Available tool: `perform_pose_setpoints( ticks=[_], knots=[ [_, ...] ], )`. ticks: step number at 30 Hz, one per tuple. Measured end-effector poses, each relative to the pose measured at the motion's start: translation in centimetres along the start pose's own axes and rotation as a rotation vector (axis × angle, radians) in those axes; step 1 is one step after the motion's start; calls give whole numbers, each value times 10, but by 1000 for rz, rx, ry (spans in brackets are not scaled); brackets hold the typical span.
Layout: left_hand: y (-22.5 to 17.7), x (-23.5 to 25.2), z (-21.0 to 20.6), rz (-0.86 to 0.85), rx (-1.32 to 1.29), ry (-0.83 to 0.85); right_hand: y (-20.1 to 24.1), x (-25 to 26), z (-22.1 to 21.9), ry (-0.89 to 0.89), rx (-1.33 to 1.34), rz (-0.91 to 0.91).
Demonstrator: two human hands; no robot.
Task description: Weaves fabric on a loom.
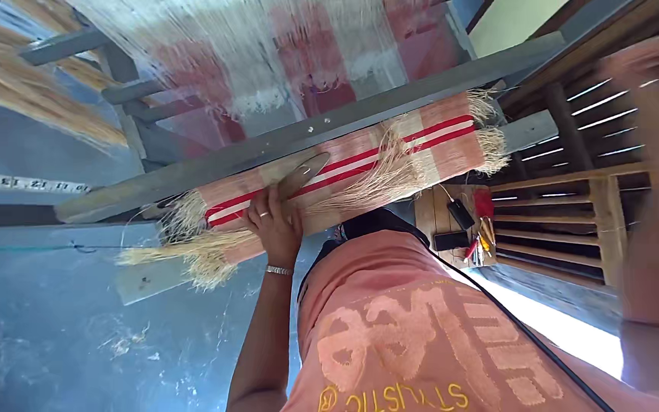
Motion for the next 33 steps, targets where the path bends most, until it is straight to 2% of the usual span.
perform_pose_setpoints(
  ticks=[3, 5, 8, 10, 12, 19, 24, 27, 30, 33],
  knots=[
    [19, 11, 4, 40, 16, 83, 58, 2, -140, 296, 62, 173],
    [8, 20, 18, -10, 16, 96, 90, -4, -211, 446, 181, 218],
    [-24, 31, 42, -68, 66, 118, 135, -13, -281, 611, 367, 193],
    [-42, 35, 52, -90, 111, 112, 153, -17, -314, 729, 478, 77],
    [-53, 36, 54, -106, 139, 105, 162, -18, -334, 771, 515, 11],
    [-66, 38, 57, -176, 193, 69, 155, -12, -345, 684, 385, -89],
    [-64, 39, 73, -218, 165, 81, 137, -13, -325, 712, 352, -87],
    [-60, 33, 81, -282, 2, 146, 134, -25, -293, 753, 306, 104],
    [-49, 21, 72, -278, -230, 219, 131, -44, -254, 662, 356, 306],
    [-44, 10, 55, -225, -483, 272, 124, -54, -228, 707, 512, 261]
  ],
)
Point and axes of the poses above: each hand's wrist, its own x-axis towards the middle knuckle, its own z-axis out of the back of the hand, y = z × x, the point moved 8 cm from there along x, towards the middle knuckle, and after that the axes turned 5 degrees about -z, right-handed, at the moved point
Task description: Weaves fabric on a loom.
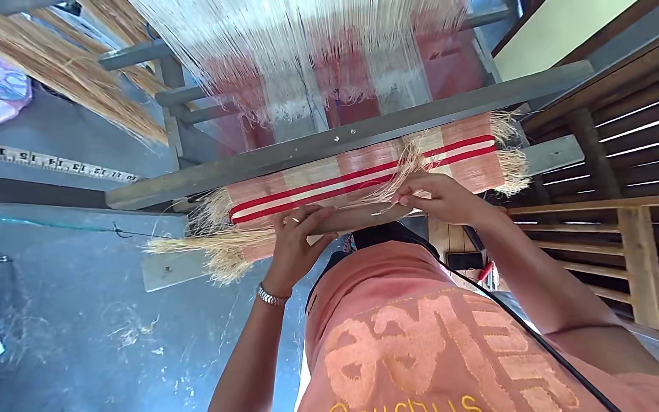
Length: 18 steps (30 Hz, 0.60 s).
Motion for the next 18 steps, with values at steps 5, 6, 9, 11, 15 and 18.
perform_pose_setpoints(
  ticks=[5, 6, 9, 11, 15, 18],
  knots=[
    [9, 4, -21, 53, -238, -19, -25, -15, 12, -35, 437, -188],
    [11, 6, -25, 66, -248, -42, -31, -15, 10, -82, 508, -204],
    [12, 13, -34, 105, -143, -127, -45, -17, -4, -283, 709, -314],
    [6, 17, -36, 89, 4, -205, -46, -16, -13, -404, 793, -354],
    [-10, 21, -43, 6, 230, -293, -47, -8, -24, -544, 995, -402],
    [-8, 32, -39, 64, 194, -59, -63, -10, -12, -554, 903, -405]
  ],
)
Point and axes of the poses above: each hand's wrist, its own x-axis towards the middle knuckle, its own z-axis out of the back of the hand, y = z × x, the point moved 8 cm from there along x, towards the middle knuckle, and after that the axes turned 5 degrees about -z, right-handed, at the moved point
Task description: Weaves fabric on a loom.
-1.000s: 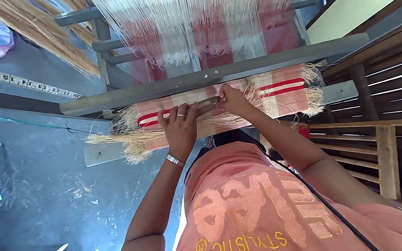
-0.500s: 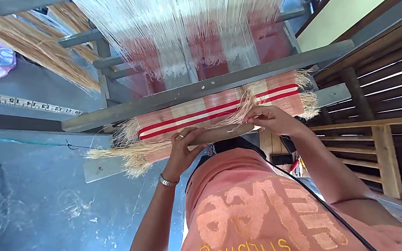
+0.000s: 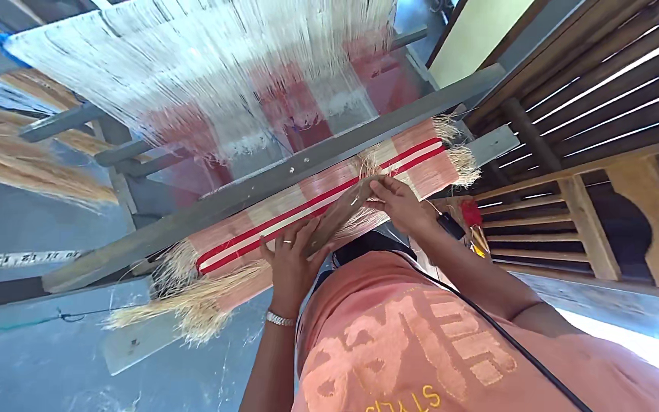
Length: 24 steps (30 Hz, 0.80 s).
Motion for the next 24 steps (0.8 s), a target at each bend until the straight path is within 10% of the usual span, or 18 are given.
perform_pose_setpoints(
  ticks=[8, 13, 24],
  knots=[
    [167, -16, 94, 976, -784, -469, 69, -21, 258, -611, 159, 94],
    [190, 21, 93, 992, -714, -477, 89, -32, 350, -870, 379, 305],
    [264, 156, 130, 940, -559, -415, 104, 141, 346, -963, 472, 306]
  ],
)
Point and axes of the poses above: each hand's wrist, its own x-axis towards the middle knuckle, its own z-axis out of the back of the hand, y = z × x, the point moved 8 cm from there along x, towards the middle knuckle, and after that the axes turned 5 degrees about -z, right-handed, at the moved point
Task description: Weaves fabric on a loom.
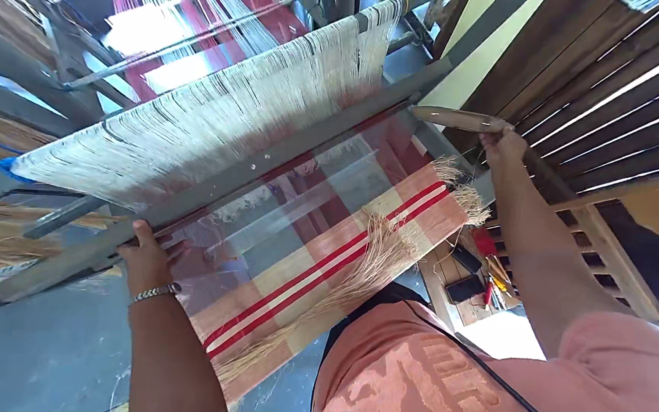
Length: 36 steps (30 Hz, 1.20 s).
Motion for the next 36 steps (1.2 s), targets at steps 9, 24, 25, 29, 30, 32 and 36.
perform_pose_setpoints(
  ticks=[9, 24, 25, 29, 30, 32, 36],
  knots=[
    [3, 4, 30, -167, 225, -150, -52, 19, -80, 148, -51, -185],
    [39, 0, 19, 165, -116, 61, -100, -56, -163, 766, -1028, 34],
    [40, 3, 21, 153, -107, 53, -101, -59, -157, 771, -1086, 93],
    [35, 5, 37, 93, 22, -28, -106, -83, -126, 732, -1363, 356],
    [35, 5, 40, 87, 38, -34, -106, -89, -117, 703, -1404, 412],
    [42, 7, 40, 114, 8, -20, -105, -97, -99, 609, -1480, 468],
    [66, 4, 41, 166, -143, -25, -102, -100, -66, 493, -1552, 598]
  ],
)
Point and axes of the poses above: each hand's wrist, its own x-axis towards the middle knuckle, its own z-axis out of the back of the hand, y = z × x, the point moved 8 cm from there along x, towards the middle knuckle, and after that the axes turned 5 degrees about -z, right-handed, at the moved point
